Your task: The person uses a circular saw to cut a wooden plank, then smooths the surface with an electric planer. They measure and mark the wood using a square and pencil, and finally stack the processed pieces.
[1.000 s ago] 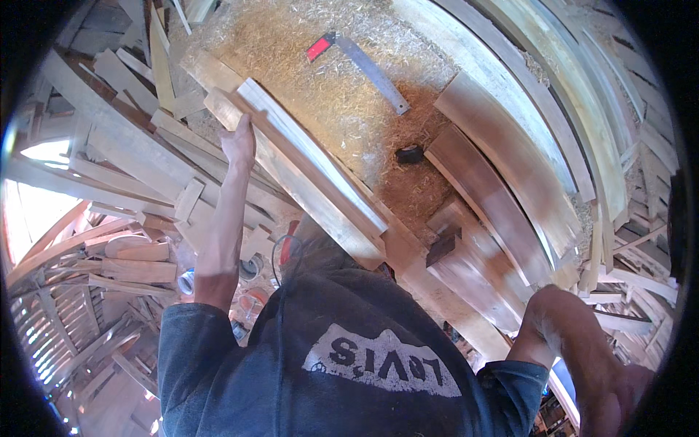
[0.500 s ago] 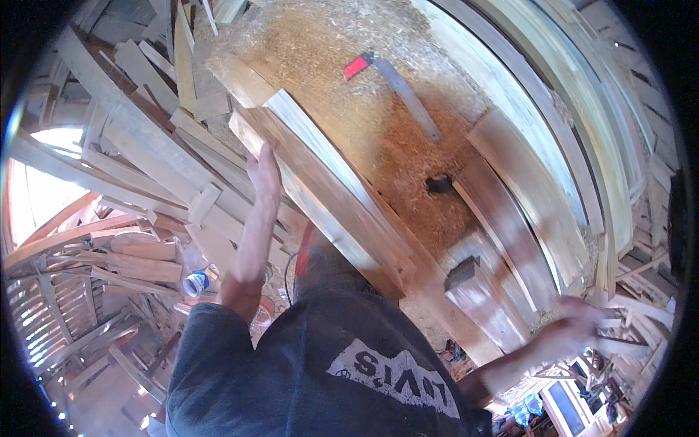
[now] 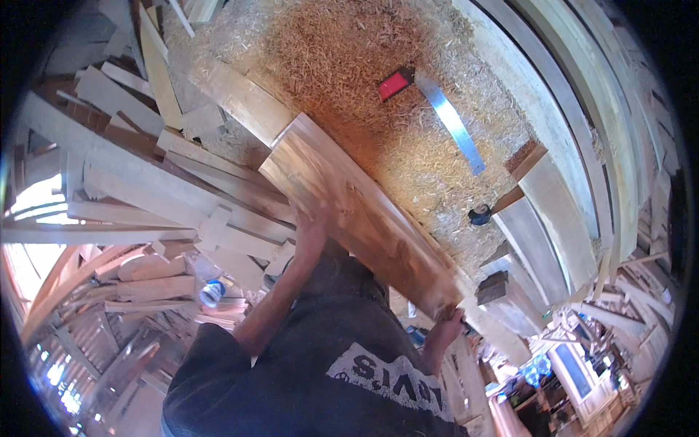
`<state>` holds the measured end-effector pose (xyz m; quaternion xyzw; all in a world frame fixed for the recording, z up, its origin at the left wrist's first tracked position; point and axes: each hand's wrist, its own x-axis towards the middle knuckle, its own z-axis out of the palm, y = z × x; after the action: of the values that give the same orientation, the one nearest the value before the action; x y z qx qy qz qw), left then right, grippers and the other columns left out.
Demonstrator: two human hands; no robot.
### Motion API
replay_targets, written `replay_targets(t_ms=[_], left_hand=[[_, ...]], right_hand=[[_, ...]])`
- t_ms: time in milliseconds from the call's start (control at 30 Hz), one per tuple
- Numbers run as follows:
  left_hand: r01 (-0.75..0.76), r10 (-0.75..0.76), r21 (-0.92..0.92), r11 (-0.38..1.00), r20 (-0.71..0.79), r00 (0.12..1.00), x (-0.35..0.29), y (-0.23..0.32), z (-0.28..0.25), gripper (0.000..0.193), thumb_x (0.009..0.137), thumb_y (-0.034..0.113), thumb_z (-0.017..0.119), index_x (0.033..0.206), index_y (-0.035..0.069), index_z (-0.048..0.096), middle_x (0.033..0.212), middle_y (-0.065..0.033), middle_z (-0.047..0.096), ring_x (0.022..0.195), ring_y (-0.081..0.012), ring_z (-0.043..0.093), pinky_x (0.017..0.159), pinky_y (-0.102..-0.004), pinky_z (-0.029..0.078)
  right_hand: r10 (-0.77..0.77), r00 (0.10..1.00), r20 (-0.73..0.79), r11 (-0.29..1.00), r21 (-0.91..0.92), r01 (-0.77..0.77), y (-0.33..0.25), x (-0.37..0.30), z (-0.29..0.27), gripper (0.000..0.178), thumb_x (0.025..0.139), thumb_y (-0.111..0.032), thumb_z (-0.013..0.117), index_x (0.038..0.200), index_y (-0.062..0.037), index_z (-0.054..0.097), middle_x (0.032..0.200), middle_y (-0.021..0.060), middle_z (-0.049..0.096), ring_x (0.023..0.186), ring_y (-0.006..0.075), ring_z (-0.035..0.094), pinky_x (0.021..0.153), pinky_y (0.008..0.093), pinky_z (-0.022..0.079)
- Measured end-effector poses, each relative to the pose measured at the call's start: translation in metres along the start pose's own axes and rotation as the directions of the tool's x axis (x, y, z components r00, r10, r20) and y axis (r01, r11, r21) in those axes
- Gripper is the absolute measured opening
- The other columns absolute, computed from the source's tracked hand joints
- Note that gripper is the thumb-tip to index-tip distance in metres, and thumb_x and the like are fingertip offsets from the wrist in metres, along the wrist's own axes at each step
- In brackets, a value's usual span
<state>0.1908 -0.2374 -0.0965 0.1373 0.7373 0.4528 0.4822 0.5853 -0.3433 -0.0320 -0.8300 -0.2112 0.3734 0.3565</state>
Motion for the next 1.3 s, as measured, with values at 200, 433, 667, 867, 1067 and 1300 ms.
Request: replay_targets(t_ms=[200,433,667,867,1067,1300], left_hand=[[-0.357,0.549,0.648,0.673,-0.114,0.828,0.054,0.107,-0.007,0.102,0.095,0.037,0.074,0.162,-0.006,0.01,0.166,-0.0331,0.009,0.156,-0.0441,0.012,0.127,-0.0521,0.016],[-0.803,0.628,0.538,0.258,0.538,0.562,0.203,0.203,0.15,0.047,0.088,0.033,0.077,0.117,-0.002,0.067,0.118,-0.0228,0.069,0.115,-0.0406,0.064,0.098,-0.0478,0.051],[-0.609,0.373,0.645,0.462,0.482,0.793,0.192,0.234,0.202,0.05,0.08,0.039,0.085,0.118,0.009,0.072,0.12,-0.0161,0.073,0.121,-0.0353,0.066,0.104,-0.058,0.043],[-0.884,0.753,0.008,0.467,0.52,0.402,0.12,0.294,0.15,0.034,0.08,0.023,0.088,0.107,0.007,0.073,0.131,-0.0238,0.066,0.105,-0.0442,0.07,0.091,-0.0444,0.056],[-0.807,0.755,0.122,0.577,0.298,0.585,0.105,0.274,0.081,0.026,0.09,0.026,0.08,0.113,0.015,0.078,0.158,-0.0278,0.041,0.132,-0.0429,0.058,0.103,-0.0383,0.052],[-0.763,0.628,-0.345,0.546,-0.434,0.646,0.093,0.208,-0.045,0.028,0.098,0.026,0.076,0.118,0.008,0.076,0.111,-0.0104,0.074,0.104,-0.0222,0.068,0.094,-0.0349,0.052]], right_hand=[[-0.027,0.978,-0.207,0.965,0.251,0.079,-0.067,-0.009,0.035,0.023,0.113,-0.032,0.048,0.11,-0.0093,0.054,0.14,0.0188,0.065,0.126,0.0292,0.066,0.103,0.0438,0.055],[-0.308,0.925,-0.221,0.918,0.184,0.35,-0.136,-0.051,0.056,0.04,0.114,-0.035,0.045,0.093,-0.003,0.055,0.108,0.0256,0.075,0.099,0.0298,0.075,0.09,0.0423,0.061],[-0.322,0.936,-0.143,0.938,0.083,0.336,-0.109,-0.073,0.062,0.041,0.114,-0.033,0.045,0.093,0.0,0.056,0.095,0.0197,0.071,0.087,0.0271,0.073,0.082,0.0391,0.062],[-0.441,0.896,0.055,0.895,-0.052,0.444,-0.153,-0.045,0.056,0.044,0.114,-0.038,0.042,0.095,-0.0012,0.056,0.098,0.0211,0.074,0.086,0.0262,0.073,0.081,0.0369,0.06],[-0.573,0.785,0.236,0.805,-0.016,0.593,-0.204,0.006,0.065,0.047,0.113,-0.044,0.045,0.095,-0.0014,0.055,0.1,0.0271,0.075,0.085,0.0288,0.075,0.081,0.0382,0.061],[-0.571,0.649,0.503,0.762,0.029,0.647,-0.227,0.03,0.119,0.044,0.113,-0.041,0.043,0.097,-0.0024,0.055,0.101,0.0257,0.074,0.085,0.0307,0.075,0.08,0.0413,0.063]])
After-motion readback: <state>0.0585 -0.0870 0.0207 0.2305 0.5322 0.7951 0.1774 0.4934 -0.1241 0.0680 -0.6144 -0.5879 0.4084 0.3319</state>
